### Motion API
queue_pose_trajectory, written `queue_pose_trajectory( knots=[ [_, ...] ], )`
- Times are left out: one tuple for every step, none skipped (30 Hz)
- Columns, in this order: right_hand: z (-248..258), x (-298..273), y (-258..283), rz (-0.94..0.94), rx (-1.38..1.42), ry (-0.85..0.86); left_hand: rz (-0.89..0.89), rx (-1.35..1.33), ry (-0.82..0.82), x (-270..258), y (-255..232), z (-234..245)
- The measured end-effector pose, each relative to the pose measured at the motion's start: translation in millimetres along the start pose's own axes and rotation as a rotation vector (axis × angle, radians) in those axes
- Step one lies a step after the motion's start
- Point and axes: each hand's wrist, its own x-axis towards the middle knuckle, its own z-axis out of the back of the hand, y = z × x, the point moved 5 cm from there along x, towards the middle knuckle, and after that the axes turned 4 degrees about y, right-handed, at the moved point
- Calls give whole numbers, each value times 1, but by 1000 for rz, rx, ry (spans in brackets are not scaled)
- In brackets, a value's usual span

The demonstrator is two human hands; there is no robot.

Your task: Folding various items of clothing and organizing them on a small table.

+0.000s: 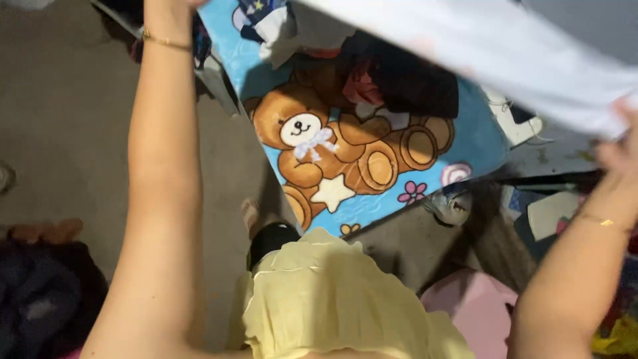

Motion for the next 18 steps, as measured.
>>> queue_pose_trajectory(
  knots=[
    [-4,-9,-54,8,-4,2,15,9,-36,-12,14,1],
    [-10,-22,-106,15,-9,4,30,18,-73,-26,26,2],
    [-12,-10,-143,30,-4,2,40,37,-105,-28,36,13],
    [-15,-1,-179,46,1,1,51,56,-137,-30,46,24],
    [-20,11,-213,62,12,-7,63,81,-165,-30,53,33],
    [-27,17,-243,65,18,3,74,106,-193,-31,60,44],
    [-30,18,-281,-67,-16,-54,96,130,-224,-34,70,54],
    [-35,19,-318,-200,-52,-110,119,154,-255,-36,79,65],
    [-36,21,-347,-204,-48,-105,139,179,-279,1,106,84],
    [-36,22,-380,-307,-91,-137,160,203,-303,10,129,111],
    [-33,19,-412,-414,-139,-169,185,224,-326,1,149,148],
    [-38,7,-413,-422,-140,-166,192,223,-330,-6,166,152],
    [-40,-2,-411,-467,-208,-212,189,154,-378,-9,179,155],
    [-42,-12,-410,-512,-276,-258,185,84,-426,-12,193,159],
    [-30,-4,-434,-521,-276,-256,193,86,-430,-18,193,161],
    [-22,5,-456,-434,-148,-216,181,63,-413,-25,192,162],
    [-11,14,-477,-343,-23,-177,168,38,-394,-30,193,161],
    [-13,11,-476,-349,-25,-177,174,36,-396,-28,204,168]
  ],
)
